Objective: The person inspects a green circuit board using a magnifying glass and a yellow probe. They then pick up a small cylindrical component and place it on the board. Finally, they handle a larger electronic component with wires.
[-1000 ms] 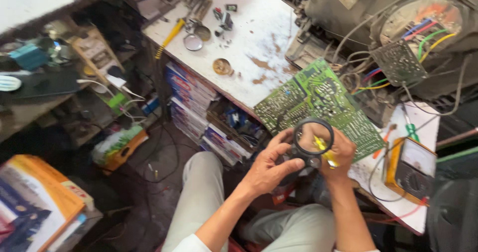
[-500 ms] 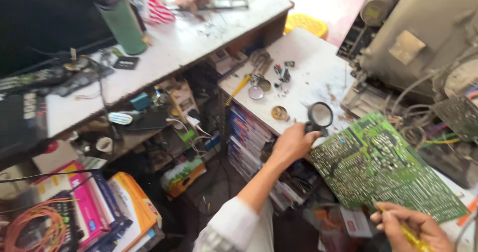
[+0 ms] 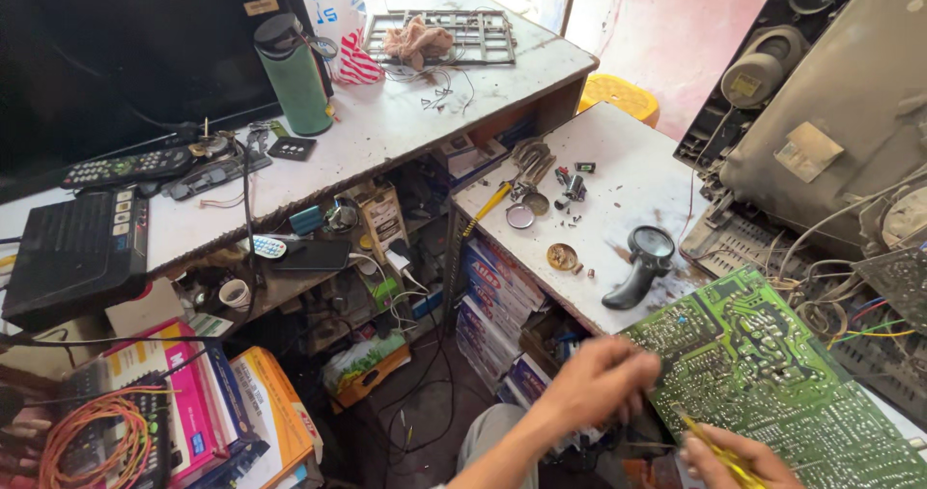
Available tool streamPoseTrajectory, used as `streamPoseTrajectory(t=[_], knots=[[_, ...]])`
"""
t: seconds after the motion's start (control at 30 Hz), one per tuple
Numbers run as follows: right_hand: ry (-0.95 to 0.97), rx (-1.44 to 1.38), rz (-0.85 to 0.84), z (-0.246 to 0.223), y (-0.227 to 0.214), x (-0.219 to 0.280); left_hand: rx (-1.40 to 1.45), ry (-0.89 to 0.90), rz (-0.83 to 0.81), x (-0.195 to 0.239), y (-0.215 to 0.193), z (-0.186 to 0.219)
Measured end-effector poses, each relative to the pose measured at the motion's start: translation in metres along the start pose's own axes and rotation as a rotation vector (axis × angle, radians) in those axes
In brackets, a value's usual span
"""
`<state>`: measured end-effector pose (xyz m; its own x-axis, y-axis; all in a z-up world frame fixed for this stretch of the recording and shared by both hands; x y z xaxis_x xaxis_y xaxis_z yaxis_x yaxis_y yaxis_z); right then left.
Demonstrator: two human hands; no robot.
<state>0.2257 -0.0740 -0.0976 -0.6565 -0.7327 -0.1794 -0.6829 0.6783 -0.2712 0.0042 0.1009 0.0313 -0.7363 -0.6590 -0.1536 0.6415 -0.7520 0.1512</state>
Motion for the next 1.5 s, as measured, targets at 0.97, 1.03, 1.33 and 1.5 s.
streamPoseTrajectory(t=[0.97,1.03,1.33,1.5], knots=[[-0.209,0.367,-0.061,-0.222,0.206,-0.135,-0.797,0.252,0.502,-0.092,-0.152,-0.012],[-0.247,0.346,-0.087,-0.217,0.21,-0.143,-0.777,0.193,0.485,-0.092,-0.152,-0.017],[-0.227,0.475,-0.166,-0.208,0.215,-0.154,-0.741,0.212,0.513,-0.089,-0.151,-0.022],[-0.098,0.246,-0.149,-0.21,0.203,-0.148,-0.725,0.217,0.519,-0.09,-0.151,-0.023]])
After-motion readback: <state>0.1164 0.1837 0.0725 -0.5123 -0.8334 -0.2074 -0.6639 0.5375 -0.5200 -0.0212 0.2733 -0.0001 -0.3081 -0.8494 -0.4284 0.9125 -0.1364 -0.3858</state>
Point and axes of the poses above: each hand's wrist, its own x-axis away from the middle knuckle, its own y-axis out of the palm, z = x × y, the point moved 4 cm from there along -x, towards the middle knuckle, and after that the axes turned 1 degree about x, right-handed, at the moved point
